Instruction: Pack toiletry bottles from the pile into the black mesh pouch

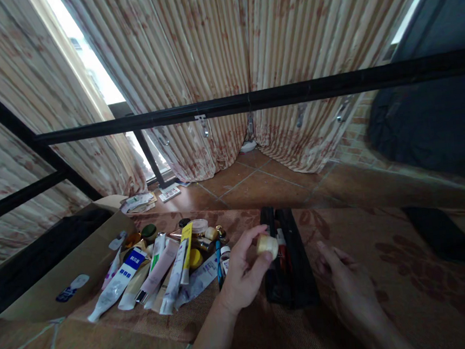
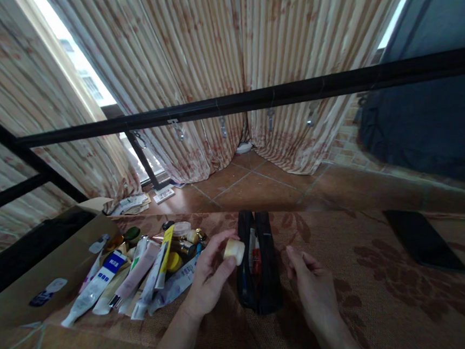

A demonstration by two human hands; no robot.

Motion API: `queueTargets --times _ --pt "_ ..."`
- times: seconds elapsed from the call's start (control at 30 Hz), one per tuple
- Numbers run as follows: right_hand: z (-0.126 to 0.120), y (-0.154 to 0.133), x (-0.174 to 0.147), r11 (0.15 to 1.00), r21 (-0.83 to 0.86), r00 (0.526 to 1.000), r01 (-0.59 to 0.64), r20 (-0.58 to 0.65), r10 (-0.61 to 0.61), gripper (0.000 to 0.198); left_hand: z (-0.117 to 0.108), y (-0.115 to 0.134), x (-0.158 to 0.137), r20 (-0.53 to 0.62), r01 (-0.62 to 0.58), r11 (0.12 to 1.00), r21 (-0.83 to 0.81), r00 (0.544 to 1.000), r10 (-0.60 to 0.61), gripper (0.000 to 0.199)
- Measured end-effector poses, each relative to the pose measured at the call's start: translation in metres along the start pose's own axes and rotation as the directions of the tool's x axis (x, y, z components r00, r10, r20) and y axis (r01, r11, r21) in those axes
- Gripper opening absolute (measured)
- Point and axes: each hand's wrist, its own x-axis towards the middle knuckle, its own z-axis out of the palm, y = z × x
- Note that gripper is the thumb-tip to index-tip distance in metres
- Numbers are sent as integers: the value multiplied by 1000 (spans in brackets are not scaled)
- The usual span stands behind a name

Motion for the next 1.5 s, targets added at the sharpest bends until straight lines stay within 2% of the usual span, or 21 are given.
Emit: queueTargets --times 0.17,0.27,0.4,0.6,0.77,1.0,1.13,1.5 --pt "-5 -7 1 997 81 999 2 -33 0 46 7 6 1 205 -214 944 250 965 165 48" --pt "-12 -13 4 997 74 997 15 -77 -10 45 9 7 2 285 -282 897 341 940 187 55" --pt "-24 -22 8 995 90 991 36 -132 -24 46 10 8 3 348 -309 874 374 921 177 57" --pt "-43 -24 14 996 66 985 55 -170 -43 46 11 8 4 348 -303 858 416 924 158 60" --pt "-50 -24 17 997 -3 979 75 -189 -74 47 11 8 7 343 -308 853 422 925 164 58" --pt "-48 -24 17 997 5 984 83 -159 -81 48 12 10 12 400 -305 806 507 912 93 41" --pt "-45 -25 16 997 26 982 69 -179 -63 49 13 11 11 405 -297 821 488 910 88 27" --pt "-47 -19 15 999 26 983 -21 -182 26 46 9 6 9 219 -221 925 310 963 157 25"
